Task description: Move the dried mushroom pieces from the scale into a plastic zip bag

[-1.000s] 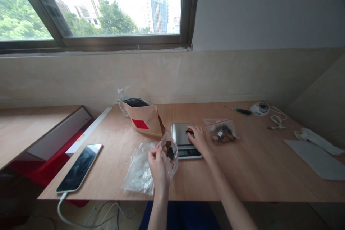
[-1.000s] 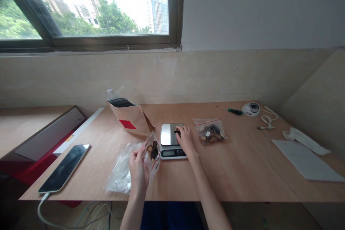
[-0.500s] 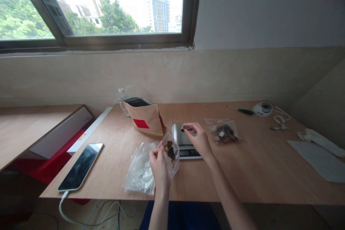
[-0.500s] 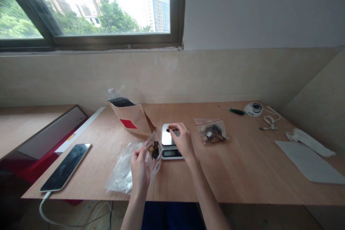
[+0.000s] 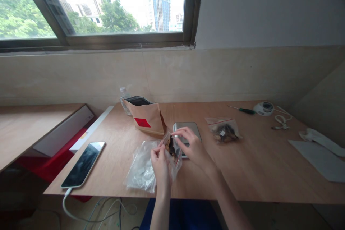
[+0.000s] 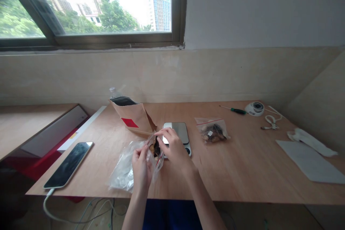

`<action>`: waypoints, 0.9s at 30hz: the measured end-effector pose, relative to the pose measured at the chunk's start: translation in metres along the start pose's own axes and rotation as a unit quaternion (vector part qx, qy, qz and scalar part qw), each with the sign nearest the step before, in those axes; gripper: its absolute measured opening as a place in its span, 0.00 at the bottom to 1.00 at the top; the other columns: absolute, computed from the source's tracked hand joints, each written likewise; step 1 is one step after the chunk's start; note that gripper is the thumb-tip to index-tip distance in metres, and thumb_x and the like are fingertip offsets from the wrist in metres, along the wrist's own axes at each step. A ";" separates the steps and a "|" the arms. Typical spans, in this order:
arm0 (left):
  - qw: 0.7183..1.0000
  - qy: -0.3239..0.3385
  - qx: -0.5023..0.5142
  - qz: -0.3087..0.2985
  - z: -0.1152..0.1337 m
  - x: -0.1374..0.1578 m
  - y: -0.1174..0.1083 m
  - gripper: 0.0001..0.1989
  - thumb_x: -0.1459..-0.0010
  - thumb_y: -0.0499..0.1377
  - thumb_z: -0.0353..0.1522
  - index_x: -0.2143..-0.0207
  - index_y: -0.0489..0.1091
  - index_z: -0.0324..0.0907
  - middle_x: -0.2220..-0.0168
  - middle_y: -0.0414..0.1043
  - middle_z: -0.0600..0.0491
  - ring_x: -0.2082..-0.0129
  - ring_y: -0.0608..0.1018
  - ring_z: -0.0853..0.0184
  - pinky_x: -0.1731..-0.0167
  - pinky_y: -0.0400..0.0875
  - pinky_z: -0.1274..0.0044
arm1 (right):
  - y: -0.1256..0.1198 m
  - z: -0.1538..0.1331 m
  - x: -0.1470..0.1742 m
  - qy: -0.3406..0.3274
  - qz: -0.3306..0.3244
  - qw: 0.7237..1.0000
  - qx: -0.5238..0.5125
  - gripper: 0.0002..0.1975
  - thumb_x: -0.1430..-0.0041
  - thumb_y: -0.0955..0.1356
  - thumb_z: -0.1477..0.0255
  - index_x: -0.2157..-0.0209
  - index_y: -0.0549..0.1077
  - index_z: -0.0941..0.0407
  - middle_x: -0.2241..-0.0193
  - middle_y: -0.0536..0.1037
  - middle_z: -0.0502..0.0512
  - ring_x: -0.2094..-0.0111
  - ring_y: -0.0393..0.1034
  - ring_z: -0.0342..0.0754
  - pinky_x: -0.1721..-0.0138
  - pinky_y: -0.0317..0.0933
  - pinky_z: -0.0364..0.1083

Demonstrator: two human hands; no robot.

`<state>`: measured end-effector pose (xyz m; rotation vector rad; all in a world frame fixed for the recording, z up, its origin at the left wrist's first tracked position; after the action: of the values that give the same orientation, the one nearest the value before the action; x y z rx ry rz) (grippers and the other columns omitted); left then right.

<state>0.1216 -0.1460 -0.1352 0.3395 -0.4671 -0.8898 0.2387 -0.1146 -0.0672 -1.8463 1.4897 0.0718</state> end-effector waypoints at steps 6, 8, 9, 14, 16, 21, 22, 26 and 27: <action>0.999 -0.021 -0.011 0.029 0.004 0.006 0.003 0.08 0.45 0.57 0.32 0.74 0.60 0.41 0.52 0.69 0.48 0.46 0.68 0.61 0.50 0.64 0.67 | -0.001 0.003 0.043 0.138 -0.024 0.989 -0.039 0.27 0.44 0.66 0.62 0.44 0.58 0.50 0.46 0.65 0.58 0.48 0.64 0.50 0.50 0.62 0.50; 0.999 -0.014 -0.015 0.028 0.004 0.009 0.004 0.09 0.45 0.58 0.33 0.74 0.60 0.41 0.51 0.68 0.47 0.46 0.69 0.60 0.52 0.66 0.67 | 0.006 0.004 0.056 0.165 -0.055 0.983 -0.050 0.39 0.50 0.70 0.61 0.40 0.51 0.49 0.42 0.61 0.60 0.45 0.61 0.52 0.48 0.62 0.52; 1.000 -0.009 -0.010 0.024 0.005 0.010 0.005 0.09 0.46 0.58 0.34 0.74 0.60 0.41 0.50 0.67 0.47 0.46 0.69 0.59 0.53 0.67 0.67 | 0.009 0.005 0.060 0.173 -0.062 0.981 -0.058 0.40 0.51 0.71 0.61 0.39 0.50 0.50 0.42 0.60 0.60 0.44 0.61 0.53 0.48 0.61 0.52; 0.998 0.022 -0.007 -0.052 0.010 0.023 0.010 0.13 0.48 0.61 0.38 0.73 0.61 0.40 0.42 0.60 0.45 0.44 0.66 0.57 0.51 0.65 0.67 | 0.018 0.002 0.060 0.181 0.000 0.978 -0.105 0.20 0.41 0.63 0.64 0.47 0.65 0.53 0.49 0.70 0.58 0.47 0.64 0.52 0.46 0.59 0.52; 0.994 0.050 -0.040 -0.089 0.014 0.027 0.012 0.13 0.46 0.59 0.40 0.72 0.63 0.40 0.41 0.58 0.46 0.43 0.65 0.58 0.48 0.62 0.67 | 0.017 0.001 0.057 0.170 0.027 0.976 -0.135 0.18 0.39 0.62 0.64 0.49 0.67 0.54 0.51 0.73 0.57 0.48 0.66 0.52 0.47 0.60 0.51; 0.980 0.128 -0.118 -0.096 0.021 0.018 0.002 0.13 0.43 0.57 0.41 0.60 0.66 0.44 0.40 0.57 0.49 0.41 0.62 0.62 0.45 0.58 0.70 | 0.004 0.007 0.059 0.191 0.090 0.955 -0.209 0.18 0.40 0.62 0.60 0.54 0.71 0.55 0.55 0.76 0.57 0.52 0.70 0.53 0.49 0.63 0.50; 0.979 0.124 -0.126 -0.100 0.021 0.014 -0.001 0.15 0.44 0.57 0.41 0.56 0.65 0.45 0.41 0.58 0.49 0.42 0.63 0.62 0.46 0.59 0.71 | 0.000 0.008 0.061 0.201 0.098 0.950 -0.219 0.19 0.40 0.62 0.59 0.54 0.72 0.55 0.56 0.77 0.57 0.53 0.71 0.53 0.50 0.63 0.50; 0.963 0.095 -0.150 -0.201 0.017 -0.001 -0.006 0.19 0.43 0.56 0.42 0.53 0.68 0.42 0.52 0.70 0.47 0.51 0.72 0.61 0.52 0.65 0.72 | -0.011 0.013 0.068 0.219 0.104 0.941 -0.238 0.21 0.40 0.62 0.57 0.53 0.71 0.55 0.56 0.77 0.58 0.54 0.71 0.53 0.51 0.65 0.50; 0.956 0.098 -0.156 -0.228 0.017 -0.001 -0.006 0.18 0.43 0.55 0.42 0.55 0.70 0.41 0.55 0.72 0.47 0.53 0.73 0.61 0.53 0.66 0.72 | -0.013 0.014 0.070 0.218 0.104 0.941 -0.238 0.21 0.40 0.61 0.57 0.52 0.71 0.55 0.56 0.77 0.58 0.54 0.71 0.53 0.51 0.64 0.50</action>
<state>0.1083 -0.1497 -0.1242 0.2441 -0.0539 -1.3449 0.2773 -0.1633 -0.1038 -2.1694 2.1227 0.1418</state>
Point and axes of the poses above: each hand's wrist, its own x-axis away from the middle knuckle, its own y-axis out of the palm, z = x × y, the point moved 2 cm from there along -x, towards the middle knuckle
